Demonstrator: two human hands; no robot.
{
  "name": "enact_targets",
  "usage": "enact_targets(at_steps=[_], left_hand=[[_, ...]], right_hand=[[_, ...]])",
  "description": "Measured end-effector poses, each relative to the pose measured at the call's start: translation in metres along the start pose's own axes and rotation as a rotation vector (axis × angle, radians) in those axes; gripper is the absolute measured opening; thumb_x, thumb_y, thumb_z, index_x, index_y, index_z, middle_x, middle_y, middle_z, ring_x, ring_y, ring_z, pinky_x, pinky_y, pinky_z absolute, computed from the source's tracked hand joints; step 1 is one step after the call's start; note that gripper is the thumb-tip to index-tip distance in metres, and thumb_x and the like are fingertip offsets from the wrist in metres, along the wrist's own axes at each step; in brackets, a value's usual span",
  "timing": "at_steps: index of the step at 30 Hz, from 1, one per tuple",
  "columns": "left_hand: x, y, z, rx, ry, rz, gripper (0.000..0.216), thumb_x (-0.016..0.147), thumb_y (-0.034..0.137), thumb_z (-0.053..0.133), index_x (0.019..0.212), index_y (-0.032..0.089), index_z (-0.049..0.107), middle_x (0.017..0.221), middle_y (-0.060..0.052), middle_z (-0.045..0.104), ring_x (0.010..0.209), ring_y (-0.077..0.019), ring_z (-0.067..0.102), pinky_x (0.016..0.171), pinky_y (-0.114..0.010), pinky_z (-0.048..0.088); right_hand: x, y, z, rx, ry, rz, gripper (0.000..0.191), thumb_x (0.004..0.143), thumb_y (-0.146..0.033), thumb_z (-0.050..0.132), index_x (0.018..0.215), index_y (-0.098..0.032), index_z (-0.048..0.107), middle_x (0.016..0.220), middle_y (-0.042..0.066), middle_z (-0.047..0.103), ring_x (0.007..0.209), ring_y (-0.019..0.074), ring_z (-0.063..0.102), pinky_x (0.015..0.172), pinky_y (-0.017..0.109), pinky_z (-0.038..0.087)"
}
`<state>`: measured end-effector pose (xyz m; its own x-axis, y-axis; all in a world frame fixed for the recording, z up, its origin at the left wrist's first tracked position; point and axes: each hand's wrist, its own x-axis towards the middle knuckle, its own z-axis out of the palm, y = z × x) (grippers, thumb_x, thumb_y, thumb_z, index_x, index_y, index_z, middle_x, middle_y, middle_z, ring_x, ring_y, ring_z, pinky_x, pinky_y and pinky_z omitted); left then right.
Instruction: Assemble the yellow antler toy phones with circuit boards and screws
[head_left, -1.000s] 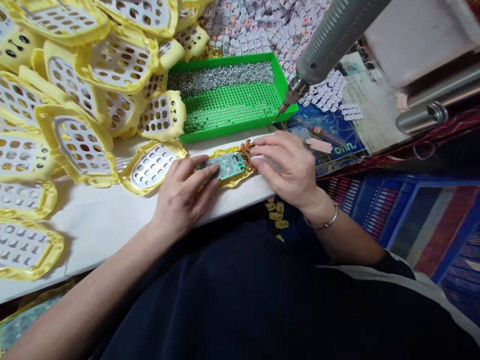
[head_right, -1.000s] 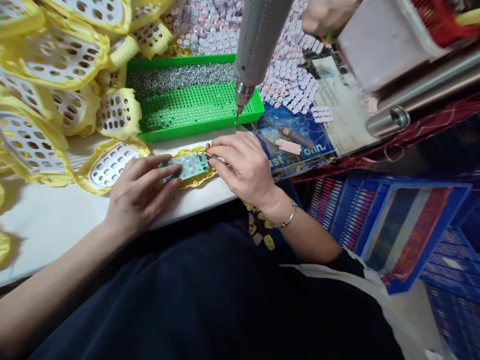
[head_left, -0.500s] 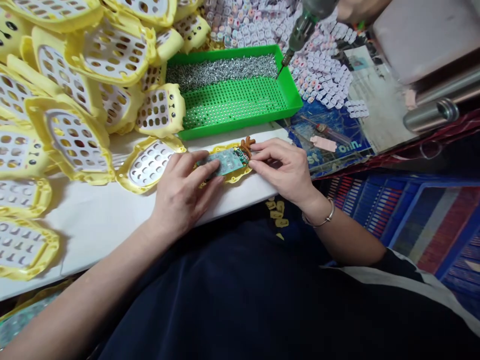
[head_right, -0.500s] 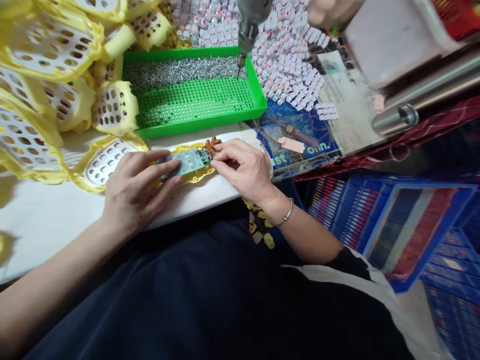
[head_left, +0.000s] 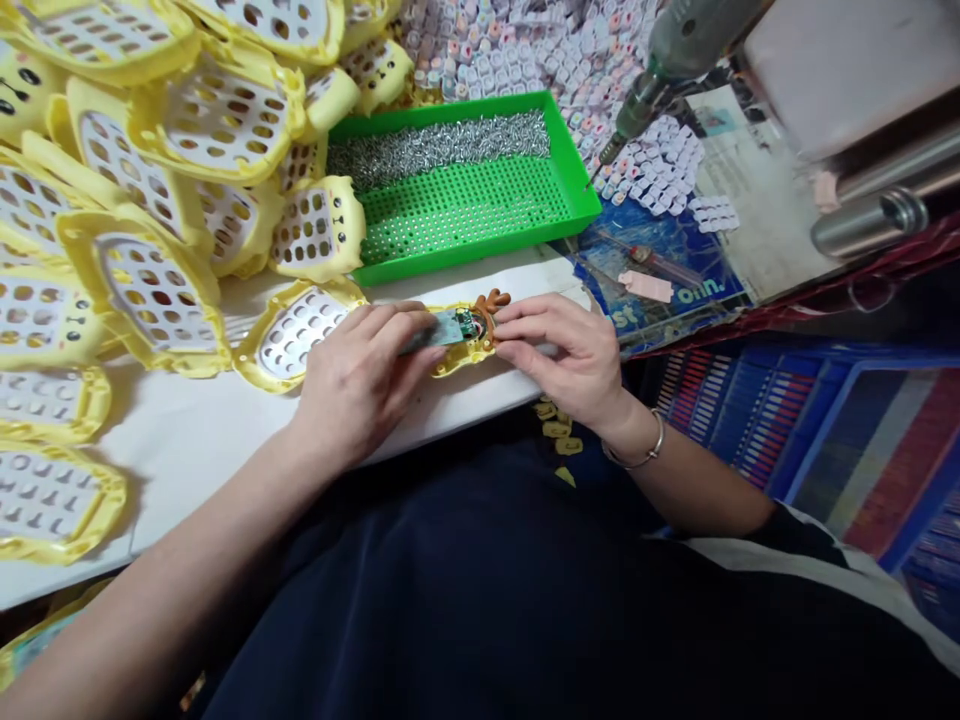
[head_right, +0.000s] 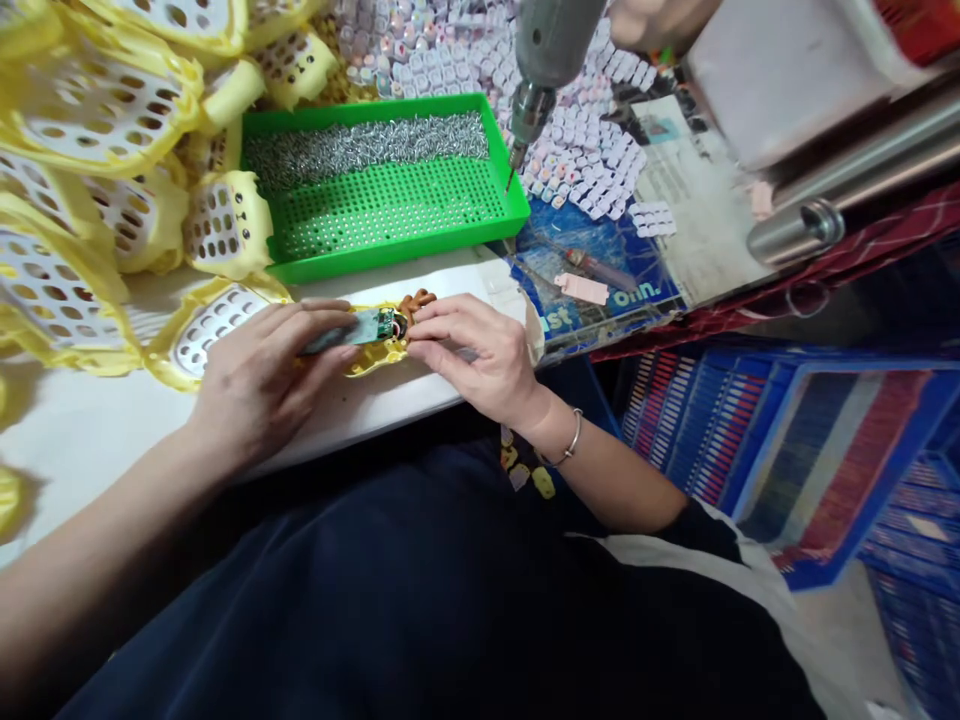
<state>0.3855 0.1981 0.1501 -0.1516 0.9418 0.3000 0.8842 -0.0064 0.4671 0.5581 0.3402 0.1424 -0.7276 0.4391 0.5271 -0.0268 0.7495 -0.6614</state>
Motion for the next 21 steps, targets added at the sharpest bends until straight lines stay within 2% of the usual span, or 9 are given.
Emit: enact_targets(at_steps=[4, 8, 14, 21], left_hand=[[0.0002, -0.0058, -0.0053, -0.126, 0.01, -0.042, 0.023, 0.095, 0.034, 0.049, 0.105, 0.018, 0.064, 0.099, -0.007, 0.072, 0.088, -0.0201, 0.065, 0.079, -0.034, 0.052], [0.0017, -0.0084, -0.0081, -0.145, -0.027, -0.122, 0.031, 0.095, 0.042, 0.047, 0.103, 0.019, 0.066, 0.09, -0.004, 0.071, 0.08, -0.0182, 0.063, 0.074, -0.031, 0.05], [0.0032, -0.0065, -0.0088, -0.162, 0.014, -0.086, 0.032, 0.095, 0.039, 0.051, 0.101, 0.013, 0.068, 0.088, -0.007, 0.071, 0.077, -0.0178, 0.061, 0.07, -0.03, 0.047], [0.0034, -0.0068, -0.0075, -0.155, -0.014, -0.103, 0.031, 0.095, 0.04, 0.049, 0.102, 0.016, 0.067, 0.089, -0.005, 0.071, 0.078, -0.0182, 0.062, 0.071, -0.03, 0.048]], right_hand=[[-0.0006, -0.0054, 0.0034, 0.002, 0.014, -0.032, 0.008, 0.086, -0.023, 0.065, 0.091, -0.023, 0.071, 0.094, 0.003, 0.072, 0.087, 0.0145, 0.069, 0.077, 0.03, 0.058], [0.0015, -0.0069, 0.0035, -0.036, -0.025, -0.073, 0.013, 0.089, -0.022, 0.061, 0.097, -0.023, 0.07, 0.094, 0.005, 0.07, 0.088, 0.0145, 0.067, 0.077, 0.03, 0.058], [0.0021, -0.0051, 0.0019, -0.106, -0.066, -0.126, 0.015, 0.091, -0.022, 0.058, 0.101, -0.021, 0.069, 0.093, 0.007, 0.067, 0.087, 0.0143, 0.065, 0.076, 0.029, 0.056], [0.004, -0.0029, 0.001, -0.148, -0.106, -0.152, 0.015, 0.092, -0.025, 0.057, 0.102, -0.023, 0.068, 0.092, 0.005, 0.065, 0.087, 0.0142, 0.064, 0.075, 0.028, 0.056]])
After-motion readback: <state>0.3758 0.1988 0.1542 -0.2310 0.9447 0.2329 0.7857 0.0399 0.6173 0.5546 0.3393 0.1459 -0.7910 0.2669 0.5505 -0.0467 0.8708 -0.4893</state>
